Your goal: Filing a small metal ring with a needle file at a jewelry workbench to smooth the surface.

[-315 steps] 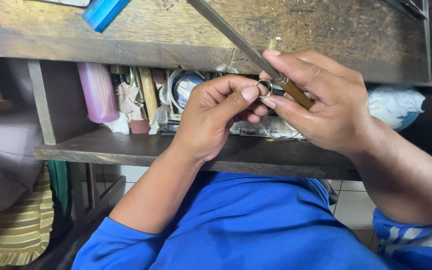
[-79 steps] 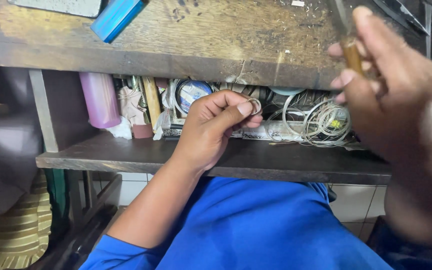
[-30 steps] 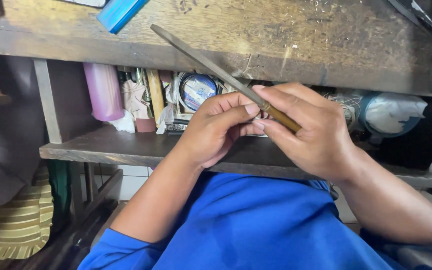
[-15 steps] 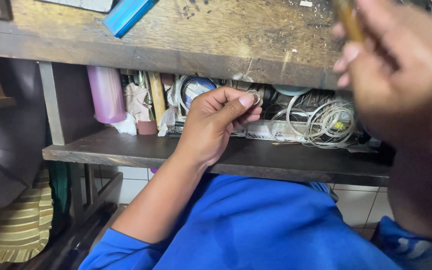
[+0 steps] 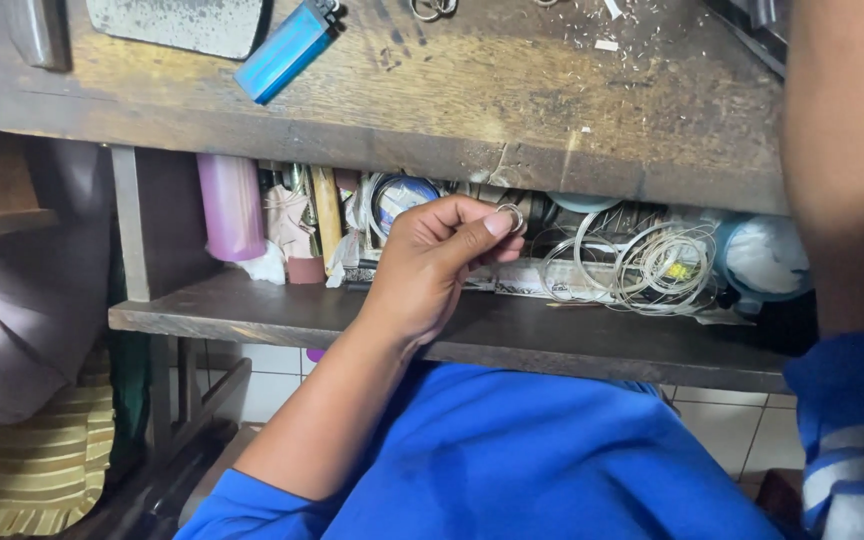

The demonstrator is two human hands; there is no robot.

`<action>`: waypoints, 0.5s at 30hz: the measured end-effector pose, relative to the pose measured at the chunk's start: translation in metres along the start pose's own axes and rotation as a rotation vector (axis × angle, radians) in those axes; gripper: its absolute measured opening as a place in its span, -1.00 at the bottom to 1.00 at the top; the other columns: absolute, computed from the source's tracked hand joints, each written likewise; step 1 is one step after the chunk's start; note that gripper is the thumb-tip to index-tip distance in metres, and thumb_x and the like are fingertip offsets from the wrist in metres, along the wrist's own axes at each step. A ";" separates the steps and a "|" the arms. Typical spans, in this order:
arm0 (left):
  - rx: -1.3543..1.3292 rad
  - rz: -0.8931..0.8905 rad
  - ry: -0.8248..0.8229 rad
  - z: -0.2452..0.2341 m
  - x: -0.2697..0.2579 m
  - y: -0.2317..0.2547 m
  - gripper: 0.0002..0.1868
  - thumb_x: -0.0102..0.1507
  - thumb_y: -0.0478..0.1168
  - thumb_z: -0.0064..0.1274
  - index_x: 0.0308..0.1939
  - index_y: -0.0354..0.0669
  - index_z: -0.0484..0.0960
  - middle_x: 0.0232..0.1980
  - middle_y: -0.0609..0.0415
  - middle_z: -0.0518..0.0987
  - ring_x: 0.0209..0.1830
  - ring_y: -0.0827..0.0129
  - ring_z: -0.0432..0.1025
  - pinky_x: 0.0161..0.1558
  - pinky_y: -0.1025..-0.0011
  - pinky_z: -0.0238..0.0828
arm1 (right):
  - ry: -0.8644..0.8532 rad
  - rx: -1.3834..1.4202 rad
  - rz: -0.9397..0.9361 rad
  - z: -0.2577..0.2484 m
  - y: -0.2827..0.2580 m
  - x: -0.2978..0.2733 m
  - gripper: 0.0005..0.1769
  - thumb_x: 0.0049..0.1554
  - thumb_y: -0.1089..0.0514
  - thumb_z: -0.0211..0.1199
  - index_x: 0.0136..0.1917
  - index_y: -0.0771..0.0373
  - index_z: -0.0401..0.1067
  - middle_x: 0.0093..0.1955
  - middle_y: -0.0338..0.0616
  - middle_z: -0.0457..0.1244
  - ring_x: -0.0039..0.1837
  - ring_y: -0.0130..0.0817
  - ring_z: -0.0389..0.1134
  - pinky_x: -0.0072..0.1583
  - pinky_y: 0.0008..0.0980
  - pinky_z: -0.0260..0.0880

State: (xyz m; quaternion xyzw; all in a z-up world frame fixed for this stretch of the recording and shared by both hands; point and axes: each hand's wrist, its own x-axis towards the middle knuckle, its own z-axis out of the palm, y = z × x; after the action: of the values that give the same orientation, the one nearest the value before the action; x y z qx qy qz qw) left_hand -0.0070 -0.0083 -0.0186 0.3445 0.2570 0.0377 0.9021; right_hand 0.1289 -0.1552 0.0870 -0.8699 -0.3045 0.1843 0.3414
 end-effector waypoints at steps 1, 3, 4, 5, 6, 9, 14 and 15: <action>-0.003 0.002 -0.003 0.001 0.001 0.003 -0.85 0.09 -0.37 0.04 -0.42 -0.48 0.49 -0.46 -0.14 0.52 -0.43 0.29 0.49 -0.32 0.46 0.50 | 0.001 -0.004 -0.002 -0.001 0.000 0.000 -0.51 0.01 0.31 -0.19 0.18 0.59 0.20 -0.20 0.05 0.05 -0.38 -0.36 -0.02 -0.41 -0.44 0.00; 0.009 0.001 0.037 0.000 0.000 0.005 -0.86 0.08 -0.36 0.05 -0.42 -0.45 0.49 -0.48 -0.14 0.52 -0.46 0.30 0.49 -0.34 0.48 0.49 | -0.035 0.008 0.061 -0.001 0.001 0.001 -0.49 -0.02 0.23 -0.21 0.16 0.53 0.20 -0.25 -0.01 0.02 -0.42 -0.39 -0.06 -0.45 -0.45 -0.06; 0.000 -0.006 0.047 0.001 -0.001 0.007 -0.86 0.08 -0.36 0.05 -0.42 -0.45 0.49 -0.48 -0.14 0.52 -0.46 0.30 0.49 -0.34 0.48 0.49 | -0.048 0.005 0.067 -0.002 0.000 0.001 -0.49 -0.02 0.23 -0.21 0.16 0.53 0.20 -0.25 -0.01 0.02 -0.42 -0.39 -0.06 -0.45 -0.45 -0.06; -0.019 -0.001 0.063 0.003 -0.001 0.008 -0.86 0.09 -0.35 0.04 -0.42 -0.44 0.49 -0.48 -0.14 0.52 -0.46 0.32 0.49 -0.34 0.49 0.49 | -0.071 0.013 0.107 -0.003 0.001 0.002 -0.48 -0.03 0.20 -0.22 0.15 0.51 0.19 -0.27 -0.04 0.01 -0.44 -0.40 -0.09 -0.47 -0.45 -0.09; -0.035 0.000 0.080 0.004 -0.002 0.008 -0.85 0.10 -0.33 0.03 -0.41 -0.43 0.49 -0.48 -0.13 0.52 -0.45 0.33 0.49 -0.34 0.50 0.50 | -0.094 0.022 0.150 -0.004 0.002 0.001 -0.47 -0.05 0.16 -0.23 0.13 0.48 0.19 -0.29 -0.07 0.00 -0.46 -0.42 -0.11 -0.49 -0.45 -0.12; -0.006 -0.088 0.061 0.003 -0.001 0.016 -0.85 0.11 -0.25 0.00 -0.36 -0.31 0.52 -0.36 -0.06 0.54 -0.39 0.35 0.44 -0.25 0.53 0.43 | -0.150 0.044 0.250 -0.008 0.005 -0.002 -0.45 -0.08 0.09 -0.26 0.11 0.43 0.19 -0.34 -0.13 -0.03 -0.49 -0.44 -0.16 -0.53 -0.45 -0.18; 0.022 -0.093 0.077 0.003 0.002 0.013 -0.83 0.12 -0.22 -0.02 -0.37 -0.29 0.51 -0.36 -0.05 0.52 -0.40 0.37 0.43 -0.29 0.53 0.42 | -0.189 0.028 0.067 0.023 0.032 -0.068 -0.58 0.02 0.28 0.07 0.18 0.32 0.27 -0.30 -0.22 0.26 -0.37 -0.54 0.18 -0.33 -0.56 0.14; 0.046 -0.081 0.063 0.004 0.002 0.014 -0.83 0.12 -0.21 -0.02 -0.37 -0.28 0.50 -0.37 -0.03 0.52 -0.40 0.36 0.43 -0.29 0.53 0.42 | -0.237 0.155 0.066 0.029 0.032 -0.070 -0.57 0.02 0.30 0.01 0.19 0.36 0.22 -0.38 -0.24 0.22 -0.48 -0.58 0.07 -0.43 -0.61 0.03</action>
State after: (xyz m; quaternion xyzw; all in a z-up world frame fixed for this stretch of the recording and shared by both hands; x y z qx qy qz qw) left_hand -0.0020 0.0002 -0.0084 0.3533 0.2998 0.0062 0.8861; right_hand 0.0742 -0.2057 0.0521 -0.8226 -0.2985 0.3199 0.3631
